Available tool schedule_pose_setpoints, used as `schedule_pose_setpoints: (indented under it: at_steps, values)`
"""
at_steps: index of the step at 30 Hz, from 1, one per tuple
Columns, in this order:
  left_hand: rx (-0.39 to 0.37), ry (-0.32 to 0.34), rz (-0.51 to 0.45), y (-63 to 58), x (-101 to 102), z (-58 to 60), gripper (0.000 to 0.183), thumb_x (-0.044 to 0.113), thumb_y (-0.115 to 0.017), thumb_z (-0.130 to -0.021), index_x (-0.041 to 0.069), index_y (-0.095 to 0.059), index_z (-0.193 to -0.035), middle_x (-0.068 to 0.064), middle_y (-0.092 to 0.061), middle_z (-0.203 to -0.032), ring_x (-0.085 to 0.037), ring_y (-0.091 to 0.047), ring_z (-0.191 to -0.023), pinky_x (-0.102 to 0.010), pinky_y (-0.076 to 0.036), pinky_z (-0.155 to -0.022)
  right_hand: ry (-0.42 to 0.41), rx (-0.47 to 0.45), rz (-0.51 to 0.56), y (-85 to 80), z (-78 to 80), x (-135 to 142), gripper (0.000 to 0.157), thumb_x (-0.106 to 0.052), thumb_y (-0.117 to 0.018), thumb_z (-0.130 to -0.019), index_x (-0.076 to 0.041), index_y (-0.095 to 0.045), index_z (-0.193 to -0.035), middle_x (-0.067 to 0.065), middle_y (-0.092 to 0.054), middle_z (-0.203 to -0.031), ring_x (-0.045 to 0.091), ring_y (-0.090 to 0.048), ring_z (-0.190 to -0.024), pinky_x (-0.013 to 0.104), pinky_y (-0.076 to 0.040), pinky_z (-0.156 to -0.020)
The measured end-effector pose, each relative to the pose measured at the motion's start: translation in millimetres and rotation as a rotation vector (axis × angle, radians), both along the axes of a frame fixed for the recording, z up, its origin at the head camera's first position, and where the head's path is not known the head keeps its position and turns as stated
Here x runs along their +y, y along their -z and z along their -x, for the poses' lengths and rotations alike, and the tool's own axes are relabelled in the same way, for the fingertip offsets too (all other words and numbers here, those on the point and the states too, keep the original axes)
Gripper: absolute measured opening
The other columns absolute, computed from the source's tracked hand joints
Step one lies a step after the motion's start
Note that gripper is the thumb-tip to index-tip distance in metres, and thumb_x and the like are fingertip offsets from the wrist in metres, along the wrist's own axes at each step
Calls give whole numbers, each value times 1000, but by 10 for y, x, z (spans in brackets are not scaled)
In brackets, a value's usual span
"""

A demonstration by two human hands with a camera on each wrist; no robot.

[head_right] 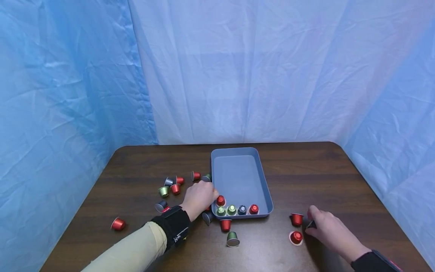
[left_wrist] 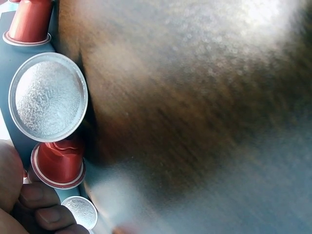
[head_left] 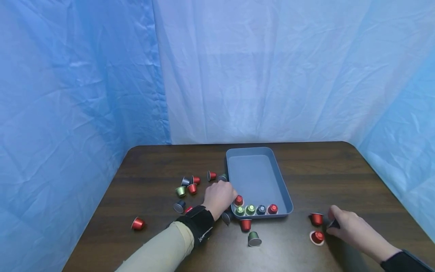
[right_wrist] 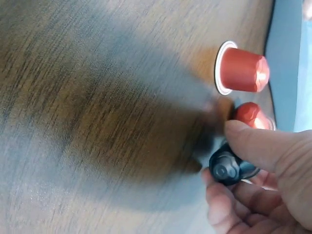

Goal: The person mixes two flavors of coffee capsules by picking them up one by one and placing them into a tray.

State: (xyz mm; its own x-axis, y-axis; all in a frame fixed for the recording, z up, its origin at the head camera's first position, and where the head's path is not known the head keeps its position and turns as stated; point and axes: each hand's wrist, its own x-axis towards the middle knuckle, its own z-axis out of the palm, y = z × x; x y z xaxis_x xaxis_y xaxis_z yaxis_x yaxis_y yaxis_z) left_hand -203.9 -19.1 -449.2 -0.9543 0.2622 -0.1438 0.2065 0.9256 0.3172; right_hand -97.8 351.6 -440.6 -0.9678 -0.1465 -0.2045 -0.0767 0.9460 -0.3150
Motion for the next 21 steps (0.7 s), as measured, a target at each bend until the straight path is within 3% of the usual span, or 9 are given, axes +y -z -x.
schedule_pose_setpoints:
  at_steps: [7,14,21]
  values:
    - [6,10,-2,-3,-7,-6,31,24,-63,-98,16,-65,-68,-1,-53,-59,-17,-53,-55,-30,-42,-52,-28,110,-14,-64,8,-5,35,-7,-84,-80,-6,-52,-94,-2,-56,-77,12,-54,-69,31,-46,-57]
    - [-15,-1,-6,2,-5,-8,29,25,-64,-98,16,-66,-70,0,-53,-60,-17,-53,-55,-29,-42,-52,-6,121,-18,-180,50,-28,40,-6,-85,-80,1,-52,-103,2,-60,-78,16,-60,-69,35,-49,-56]
    - [-17,-6,-27,1,-5,-21,30,24,-63,-98,16,-66,-70,0,-53,-60,-16,-53,-55,-29,-41,-52,-83,206,5,-289,51,-71,29,-5,-83,-81,-3,-64,-103,-2,-65,-87,16,-65,-79,37,-55,-63]
